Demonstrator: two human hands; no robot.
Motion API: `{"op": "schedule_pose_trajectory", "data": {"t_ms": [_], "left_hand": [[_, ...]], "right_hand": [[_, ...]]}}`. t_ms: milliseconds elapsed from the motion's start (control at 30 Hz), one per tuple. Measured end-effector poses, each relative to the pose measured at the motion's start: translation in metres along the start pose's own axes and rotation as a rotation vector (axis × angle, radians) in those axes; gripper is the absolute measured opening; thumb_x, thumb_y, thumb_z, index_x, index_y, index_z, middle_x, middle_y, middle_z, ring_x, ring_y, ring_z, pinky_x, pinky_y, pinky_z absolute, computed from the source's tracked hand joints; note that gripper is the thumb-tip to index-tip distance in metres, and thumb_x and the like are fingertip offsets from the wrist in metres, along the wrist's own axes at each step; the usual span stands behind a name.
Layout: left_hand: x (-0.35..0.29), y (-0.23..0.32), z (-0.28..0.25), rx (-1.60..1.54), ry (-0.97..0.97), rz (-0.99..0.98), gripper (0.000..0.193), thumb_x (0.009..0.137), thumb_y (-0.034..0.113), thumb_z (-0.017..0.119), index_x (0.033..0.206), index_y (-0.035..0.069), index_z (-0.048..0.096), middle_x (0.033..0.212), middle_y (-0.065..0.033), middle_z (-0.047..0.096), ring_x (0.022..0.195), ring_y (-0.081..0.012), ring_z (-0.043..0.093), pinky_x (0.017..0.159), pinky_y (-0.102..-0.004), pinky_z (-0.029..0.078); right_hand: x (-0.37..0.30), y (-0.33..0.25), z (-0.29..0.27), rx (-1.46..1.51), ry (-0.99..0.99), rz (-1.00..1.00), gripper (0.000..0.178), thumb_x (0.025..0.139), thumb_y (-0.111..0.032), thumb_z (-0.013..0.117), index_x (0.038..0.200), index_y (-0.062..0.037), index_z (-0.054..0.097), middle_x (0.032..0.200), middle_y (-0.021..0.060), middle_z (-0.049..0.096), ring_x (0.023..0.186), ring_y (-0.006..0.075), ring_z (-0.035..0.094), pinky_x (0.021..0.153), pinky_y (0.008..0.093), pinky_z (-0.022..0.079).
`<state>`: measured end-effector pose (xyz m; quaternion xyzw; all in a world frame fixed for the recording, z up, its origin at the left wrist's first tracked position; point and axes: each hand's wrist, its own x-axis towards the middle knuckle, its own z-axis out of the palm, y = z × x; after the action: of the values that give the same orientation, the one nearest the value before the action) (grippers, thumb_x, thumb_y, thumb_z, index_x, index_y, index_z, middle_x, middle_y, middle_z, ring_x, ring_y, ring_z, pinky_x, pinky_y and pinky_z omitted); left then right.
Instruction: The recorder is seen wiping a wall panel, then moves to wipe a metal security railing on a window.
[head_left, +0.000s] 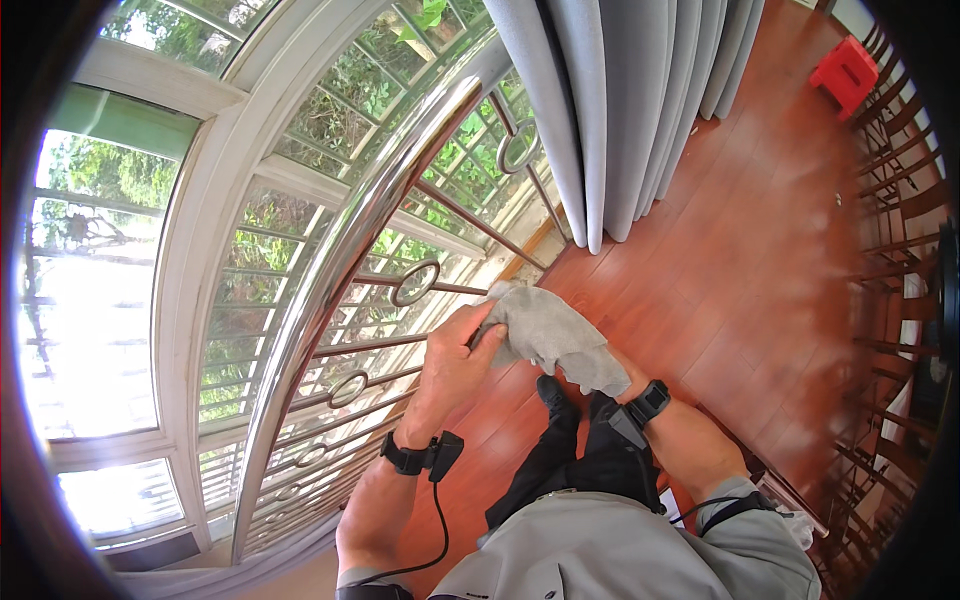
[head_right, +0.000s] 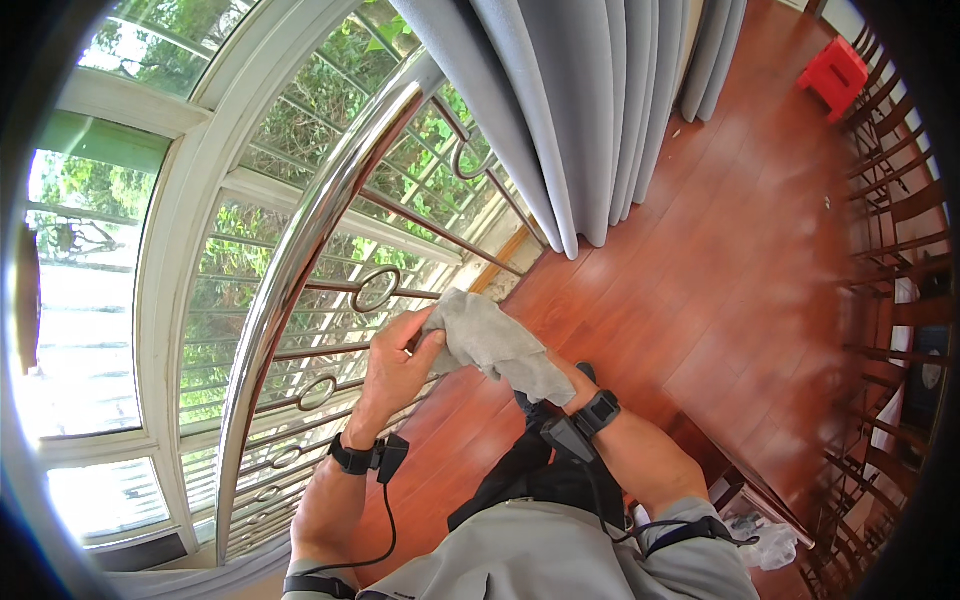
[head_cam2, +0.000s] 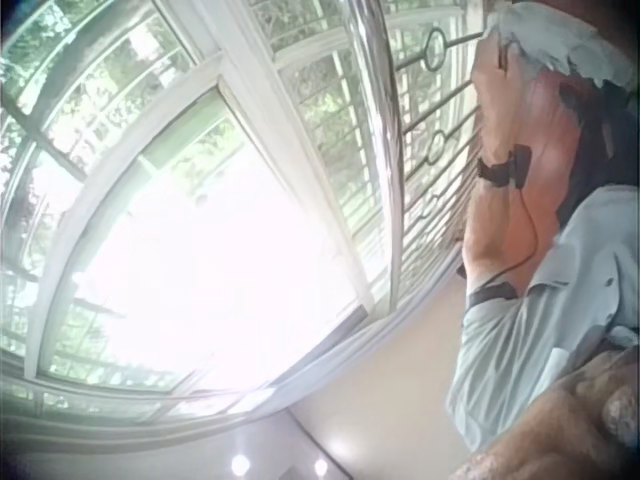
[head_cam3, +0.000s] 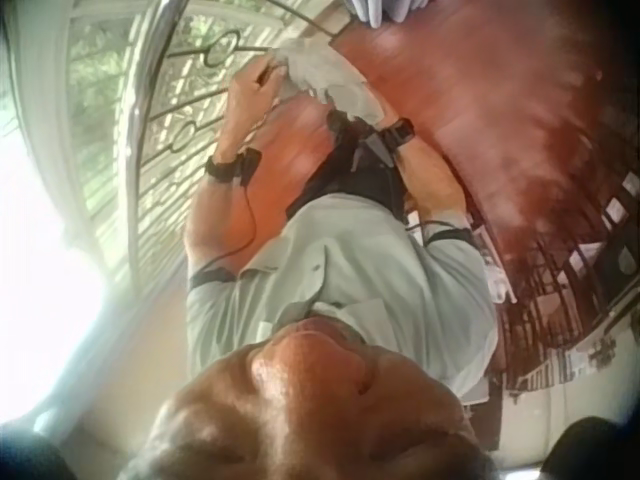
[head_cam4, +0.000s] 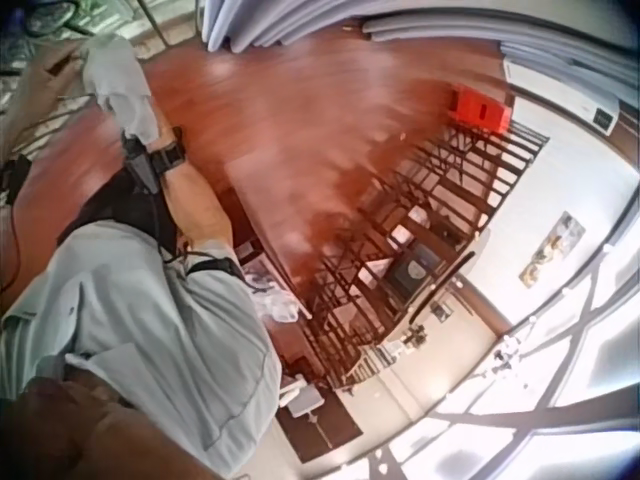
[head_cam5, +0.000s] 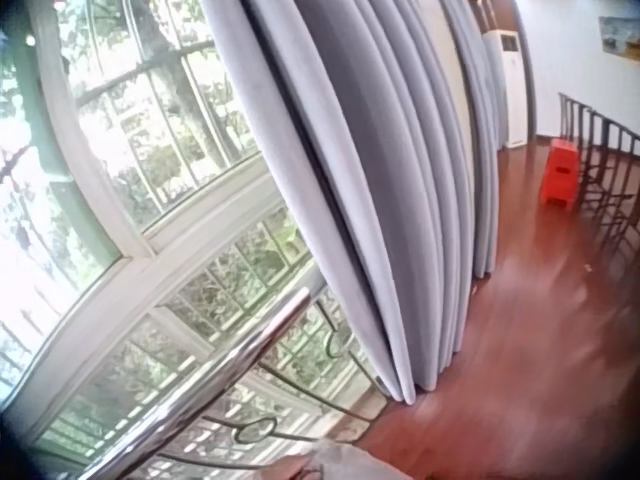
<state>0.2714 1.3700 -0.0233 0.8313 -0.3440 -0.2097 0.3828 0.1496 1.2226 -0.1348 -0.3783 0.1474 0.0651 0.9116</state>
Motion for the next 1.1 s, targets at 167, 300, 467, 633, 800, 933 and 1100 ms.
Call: {"op": "schedule_pose_trajectory", "data": {"t_ms": [167, 300, 467, 633, 800, 933, 1100], "left_hand": [[0.003, -0.019, 0.006, -0.013, 0.055, -0.063, 0.030, 0.089, 0.006, 0.069, 0.119, 0.002, 0.067, 0.090, -0.0060, 0.065, 0.076, -0.0109, 0.056, 0.067, -0.0265, 0.047], [0.003, -0.026, -0.003, -0.028, 0.060, -0.126, 0.032, 0.090, 0.008, 0.069, 0.121, 0.002, 0.066, 0.095, -0.0056, 0.066, 0.078, -0.0107, 0.057, 0.068, -0.0260, 0.048], [-0.002, -0.037, -0.009, -0.148, 0.219, -0.182, 0.038, 0.090, 0.009, 0.067, 0.128, 0.005, 0.062, 0.099, -0.0042, 0.065, 0.082, -0.0098, 0.059, 0.071, -0.0248, 0.050], [-0.021, -0.111, -0.024, -0.204, 0.449, -0.246, 0.034, 0.093, 0.010, 0.064, 0.127, 0.003, 0.061, 0.098, -0.0030, 0.064, 0.079, -0.0096, 0.059, 0.067, -0.0243, 0.049], [-0.005, -0.157, -0.004, -0.280, 0.657, -0.281, 0.031, 0.095, 0.012, 0.063, 0.124, 0.002, 0.062, 0.090, -0.0022, 0.064, 0.075, -0.0075, 0.057, 0.064, -0.0237, 0.047], [0.002, -0.192, 0.021, -0.232, 0.620, -0.275, 0.031, 0.091, 0.013, 0.066, 0.120, 0.001, 0.062, 0.098, -0.0056, 0.065, 0.082, -0.0115, 0.061, 0.064, -0.0257, 0.049], [0.018, -0.223, 0.049, -0.110, 0.576, -0.150, 0.030, 0.086, 0.013, 0.073, 0.111, 0.000, 0.062, 0.107, -0.0117, 0.061, 0.094, -0.0204, 0.061, 0.071, -0.0308, 0.055]], "right_hand": [[-0.006, -0.050, 0.004, -0.160, 0.000, 0.077, 0.029, 0.099, -0.028, 0.059, 0.120, -0.0080, 0.060, 0.093, -0.0061, 0.056, 0.074, 0.0015, 0.049, 0.060, 0.0186, 0.040], [-0.022, -0.071, 0.031, -0.063, 0.015, 0.028, 0.032, 0.100, -0.027, 0.056, 0.127, -0.0092, 0.057, 0.089, -0.0064, 0.056, 0.071, 0.0007, 0.049, 0.059, 0.0191, 0.042], [-0.009, -0.082, -0.004, -0.044, -0.036, 0.111, 0.038, 0.100, -0.027, 0.056, 0.134, -0.0100, 0.052, 0.099, -0.0025, 0.061, 0.084, 0.0027, 0.056, 0.069, 0.0187, 0.046], [0.077, -0.087, 0.011, -0.297, 0.078, -0.384, 0.054, 0.097, -0.020, 0.064, 0.144, -0.0042, 0.044, 0.122, 0.0075, 0.061, 0.110, 0.0099, 0.058, 0.090, 0.0224, 0.048], [0.142, -0.084, 0.008, -0.492, 0.140, -0.784, 0.069, 0.092, -0.018, 0.068, 0.149, 0.0027, 0.033, 0.140, 0.0147, 0.053, 0.127, 0.0200, 0.051, 0.107, 0.0322, 0.040], [0.185, -0.069, 0.025, -1.021, 0.330, -1.117, 0.062, 0.091, -0.010, 0.064, 0.145, 0.0037, 0.038, 0.136, 0.0196, 0.053, 0.124, 0.0229, 0.052, 0.106, 0.0316, 0.039], [0.217, -0.065, 0.033, -0.846, 0.294, -1.196, 0.038, 0.093, -0.010, 0.062, 0.126, 0.0018, 0.050, 0.109, 0.0138, 0.060, 0.098, 0.0198, 0.057, 0.086, 0.0318, 0.046]]}}
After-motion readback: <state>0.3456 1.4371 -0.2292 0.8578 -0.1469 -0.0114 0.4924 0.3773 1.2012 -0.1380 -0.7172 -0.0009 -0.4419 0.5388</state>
